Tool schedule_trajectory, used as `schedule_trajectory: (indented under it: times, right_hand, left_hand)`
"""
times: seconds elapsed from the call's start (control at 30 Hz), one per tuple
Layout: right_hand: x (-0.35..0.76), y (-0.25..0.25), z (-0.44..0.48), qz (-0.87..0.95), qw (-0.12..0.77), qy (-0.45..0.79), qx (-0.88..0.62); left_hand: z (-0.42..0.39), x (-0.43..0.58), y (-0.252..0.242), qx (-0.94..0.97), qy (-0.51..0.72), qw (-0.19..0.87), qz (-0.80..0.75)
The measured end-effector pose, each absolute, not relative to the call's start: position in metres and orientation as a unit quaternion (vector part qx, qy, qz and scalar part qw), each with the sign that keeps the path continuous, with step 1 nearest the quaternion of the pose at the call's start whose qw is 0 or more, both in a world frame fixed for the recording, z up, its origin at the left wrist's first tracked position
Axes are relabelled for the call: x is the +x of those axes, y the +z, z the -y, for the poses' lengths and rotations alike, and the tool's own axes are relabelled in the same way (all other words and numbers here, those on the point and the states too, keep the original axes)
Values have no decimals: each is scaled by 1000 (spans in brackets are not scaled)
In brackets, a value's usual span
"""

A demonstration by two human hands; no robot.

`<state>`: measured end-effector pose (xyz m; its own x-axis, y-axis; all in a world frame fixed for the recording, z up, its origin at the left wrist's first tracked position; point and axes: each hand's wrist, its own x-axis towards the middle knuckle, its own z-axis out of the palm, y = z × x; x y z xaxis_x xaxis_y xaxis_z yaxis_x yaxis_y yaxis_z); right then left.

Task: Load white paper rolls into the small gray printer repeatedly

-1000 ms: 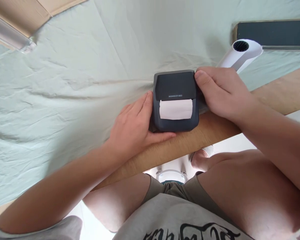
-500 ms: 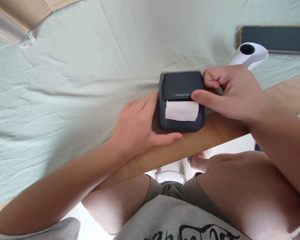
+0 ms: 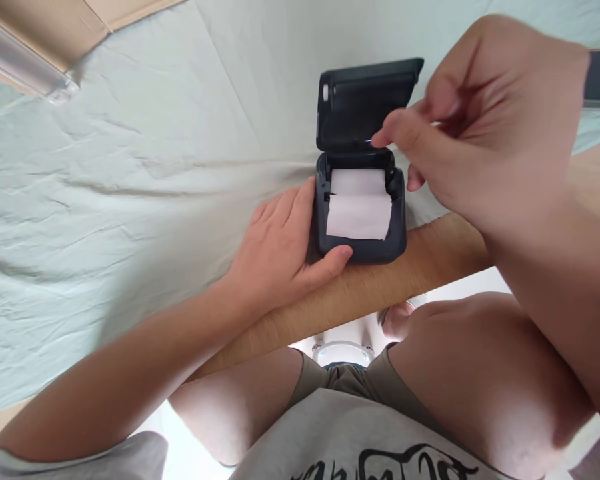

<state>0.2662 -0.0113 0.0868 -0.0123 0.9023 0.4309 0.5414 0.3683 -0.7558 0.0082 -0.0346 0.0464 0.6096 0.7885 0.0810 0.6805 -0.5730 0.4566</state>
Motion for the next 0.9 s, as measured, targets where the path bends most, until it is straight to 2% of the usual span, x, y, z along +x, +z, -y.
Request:
schedule_trajectory:
  times: [0.07,0.23,0.37,0.6,0.9]
  right_hand:
    - [269,91,5,726,381,191,-540]
    - [273,109,-5,774,95,188,-598]
    - [272,117,-15,775,-15,165,-609]
    - [263,119,-16,775,-1,171,-608]
    - [272,138,14,723,230,165,-630]
  left_hand:
    - [35,8,46,879,136,189,-416]
    - [35,9,46,880,128,185,-418]
    - [35,9,47,878,123,188,-423]
    - [35,10,47,885,120,168,-418]
    - [32,7,44,884,135,172,-413]
